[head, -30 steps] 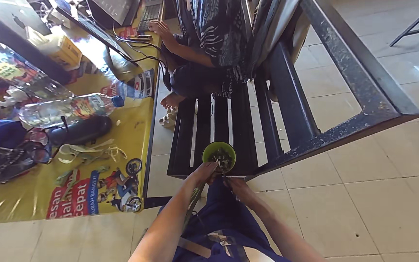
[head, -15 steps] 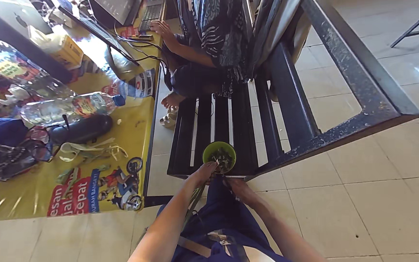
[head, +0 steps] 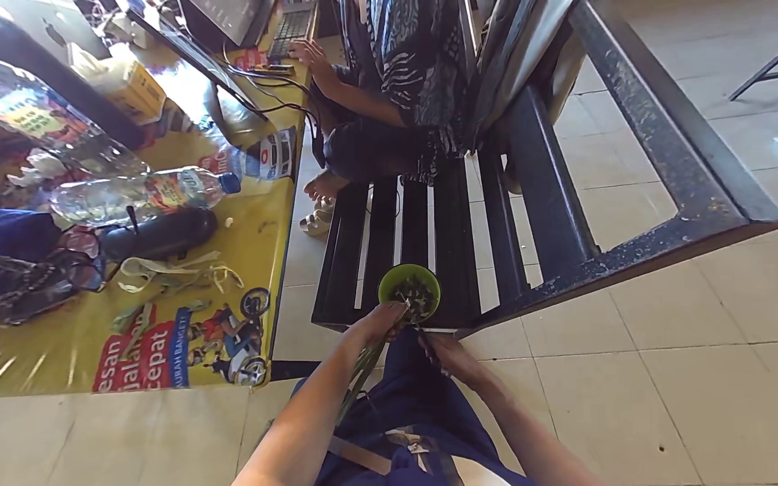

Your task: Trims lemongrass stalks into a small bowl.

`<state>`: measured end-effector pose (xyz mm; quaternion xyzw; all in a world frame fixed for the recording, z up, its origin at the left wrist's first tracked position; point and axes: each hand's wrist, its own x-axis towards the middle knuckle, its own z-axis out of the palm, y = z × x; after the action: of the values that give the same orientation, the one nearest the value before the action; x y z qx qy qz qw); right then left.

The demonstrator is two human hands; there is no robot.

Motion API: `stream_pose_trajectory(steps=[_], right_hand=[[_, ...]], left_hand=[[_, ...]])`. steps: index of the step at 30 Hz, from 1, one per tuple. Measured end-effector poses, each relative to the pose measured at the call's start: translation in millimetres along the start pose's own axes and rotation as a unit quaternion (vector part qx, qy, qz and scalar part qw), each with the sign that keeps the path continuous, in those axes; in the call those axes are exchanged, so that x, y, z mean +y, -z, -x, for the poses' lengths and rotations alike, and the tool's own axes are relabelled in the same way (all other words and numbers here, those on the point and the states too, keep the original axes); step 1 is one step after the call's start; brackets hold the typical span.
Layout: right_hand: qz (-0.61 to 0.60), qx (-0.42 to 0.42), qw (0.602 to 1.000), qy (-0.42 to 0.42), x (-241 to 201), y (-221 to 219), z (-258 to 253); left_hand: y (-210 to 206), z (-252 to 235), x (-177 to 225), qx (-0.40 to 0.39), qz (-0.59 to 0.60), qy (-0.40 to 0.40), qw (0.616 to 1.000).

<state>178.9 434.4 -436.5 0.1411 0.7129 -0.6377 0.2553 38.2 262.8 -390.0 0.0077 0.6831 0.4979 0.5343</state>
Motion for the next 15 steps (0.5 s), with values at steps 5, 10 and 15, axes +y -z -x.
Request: stream_pose_trajectory(steps=[5,10,15], right_hand=[[0.022,0.045,0.998,0.026,-7,-5,2],[0.052,0.052,0.997,0.018,-2,-3,1],[-0.024,0.017,1.0,0.005,2,-1,3]], left_hand=[[-2,5,5,0.02,-0.011,-0.023,0.999],[2,3,2,0.034,-0.017,-0.015,0.999],[3,2,2,0.031,0.01,0.005,0.999]])
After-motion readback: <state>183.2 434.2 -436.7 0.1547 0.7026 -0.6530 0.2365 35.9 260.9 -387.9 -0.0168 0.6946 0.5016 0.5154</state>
